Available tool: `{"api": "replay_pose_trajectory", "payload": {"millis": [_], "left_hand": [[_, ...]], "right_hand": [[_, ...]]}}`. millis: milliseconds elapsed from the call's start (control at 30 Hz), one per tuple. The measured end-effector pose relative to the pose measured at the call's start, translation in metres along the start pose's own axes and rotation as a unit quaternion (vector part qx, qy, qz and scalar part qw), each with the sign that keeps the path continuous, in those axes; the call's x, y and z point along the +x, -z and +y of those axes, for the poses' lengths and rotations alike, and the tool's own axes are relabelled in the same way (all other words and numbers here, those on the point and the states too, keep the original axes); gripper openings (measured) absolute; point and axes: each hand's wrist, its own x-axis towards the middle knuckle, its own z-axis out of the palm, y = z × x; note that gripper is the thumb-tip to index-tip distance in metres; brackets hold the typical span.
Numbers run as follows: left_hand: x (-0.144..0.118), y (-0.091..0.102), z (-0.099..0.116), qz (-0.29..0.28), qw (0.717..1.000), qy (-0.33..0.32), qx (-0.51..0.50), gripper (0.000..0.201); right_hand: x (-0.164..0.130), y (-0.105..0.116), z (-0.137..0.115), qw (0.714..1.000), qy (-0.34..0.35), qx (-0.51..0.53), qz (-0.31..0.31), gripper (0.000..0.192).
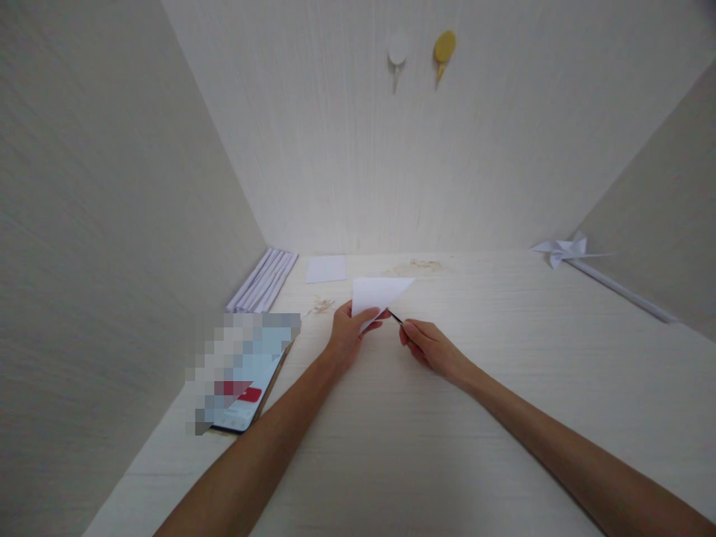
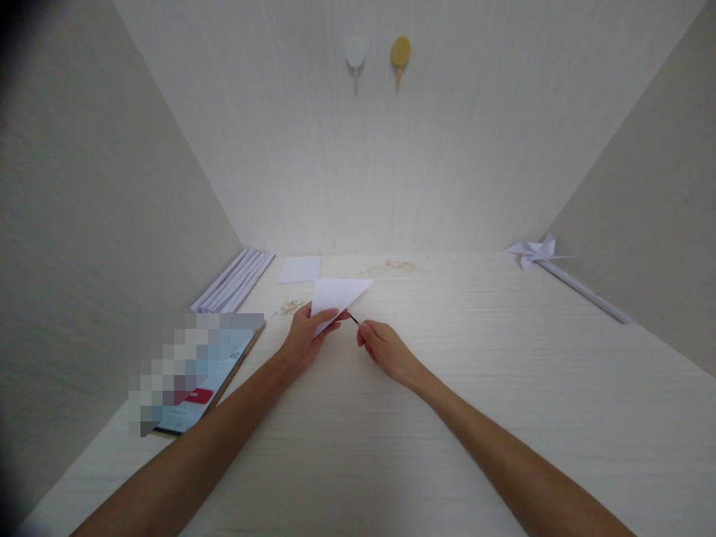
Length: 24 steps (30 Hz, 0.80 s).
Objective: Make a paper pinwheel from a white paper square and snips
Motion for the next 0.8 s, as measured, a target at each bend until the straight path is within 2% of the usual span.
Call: {"api": "replay_pose_trajectory", "payload": {"millis": [800], "left_hand": [[-0.0003,0.0007,-0.0004,-0.006,1.0,-0.014,0.019,0.023]], "right_hand": [[0.0014,0.0005,0.0027,0.999,0.014,-0.032,0.004,0.033]]}}
